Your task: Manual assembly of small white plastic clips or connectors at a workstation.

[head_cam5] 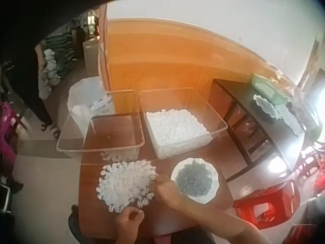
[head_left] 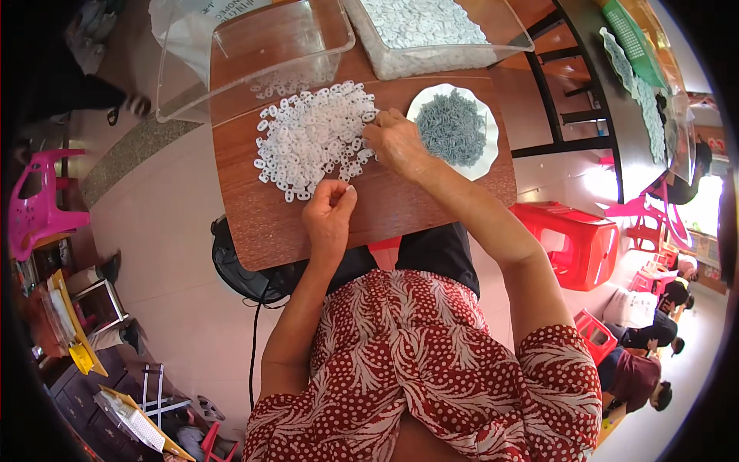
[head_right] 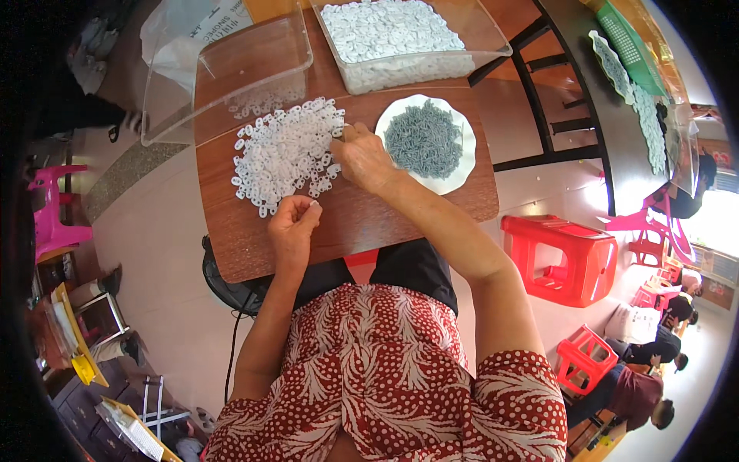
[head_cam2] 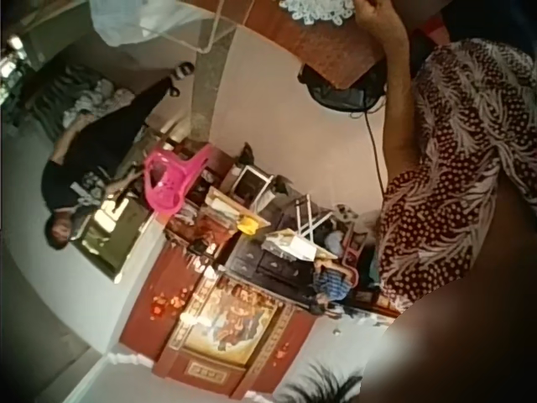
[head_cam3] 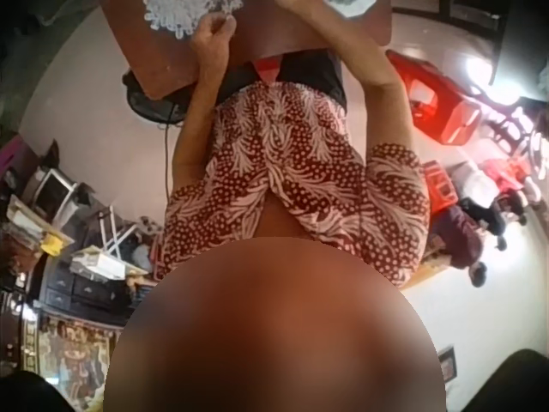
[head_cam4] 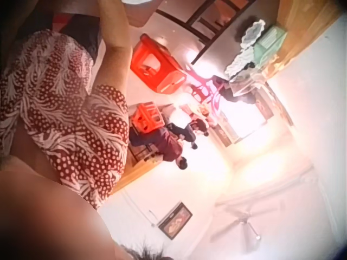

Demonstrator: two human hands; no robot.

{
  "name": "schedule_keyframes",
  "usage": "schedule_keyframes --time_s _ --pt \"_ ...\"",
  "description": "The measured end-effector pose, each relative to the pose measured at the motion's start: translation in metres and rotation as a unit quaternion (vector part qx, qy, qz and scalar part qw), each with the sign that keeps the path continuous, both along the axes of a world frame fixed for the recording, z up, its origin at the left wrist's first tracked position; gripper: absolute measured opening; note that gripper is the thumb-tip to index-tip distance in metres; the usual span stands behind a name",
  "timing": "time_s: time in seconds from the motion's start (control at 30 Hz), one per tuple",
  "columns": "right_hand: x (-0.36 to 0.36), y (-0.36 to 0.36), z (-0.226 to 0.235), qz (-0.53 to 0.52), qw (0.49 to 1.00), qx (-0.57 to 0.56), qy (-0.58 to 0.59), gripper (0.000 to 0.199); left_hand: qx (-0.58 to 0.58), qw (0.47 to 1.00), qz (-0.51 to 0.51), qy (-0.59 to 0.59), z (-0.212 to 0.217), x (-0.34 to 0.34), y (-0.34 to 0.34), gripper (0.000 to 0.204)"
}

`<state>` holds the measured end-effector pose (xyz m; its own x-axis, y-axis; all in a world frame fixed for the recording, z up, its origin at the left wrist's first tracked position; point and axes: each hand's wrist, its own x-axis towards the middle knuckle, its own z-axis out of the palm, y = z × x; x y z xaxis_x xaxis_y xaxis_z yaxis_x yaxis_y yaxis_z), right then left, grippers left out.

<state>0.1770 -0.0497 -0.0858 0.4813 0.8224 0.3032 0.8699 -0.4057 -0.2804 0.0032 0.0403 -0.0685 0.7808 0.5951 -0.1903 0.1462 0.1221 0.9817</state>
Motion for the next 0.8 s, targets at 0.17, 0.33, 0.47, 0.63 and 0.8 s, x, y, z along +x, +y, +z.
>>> schedule_keyframes --time_s 0.17,0.33,0.47,0.63,0.8 --pt "-0.013 -0.020 0.026 -0.046 0.989 0.130 0.045 0.012 -0.134 0.991 0.006 0.016 0.005 0.000 0.004 0.006" --pt "-0.037 -0.066 0.049 -0.122 0.976 0.170 0.053 0.014 -0.240 0.970 0.031 0.004 0.007 -0.002 0.001 0.006" --pt "-0.040 -0.101 0.043 -0.244 0.953 0.158 0.087 0.013 -0.269 0.963 0.005 -0.014 0.007 -0.004 -0.002 0.006" --pt "-0.042 -0.106 0.037 -0.252 0.957 0.129 0.062 0.014 -0.284 0.959 -0.017 -0.003 0.007 -0.004 -0.011 0.007" --pt "-0.029 -0.097 0.023 -0.198 0.977 0.052 -0.056 0.016 -0.273 0.962 -0.028 0.003 0.007 -0.008 -0.017 0.008"
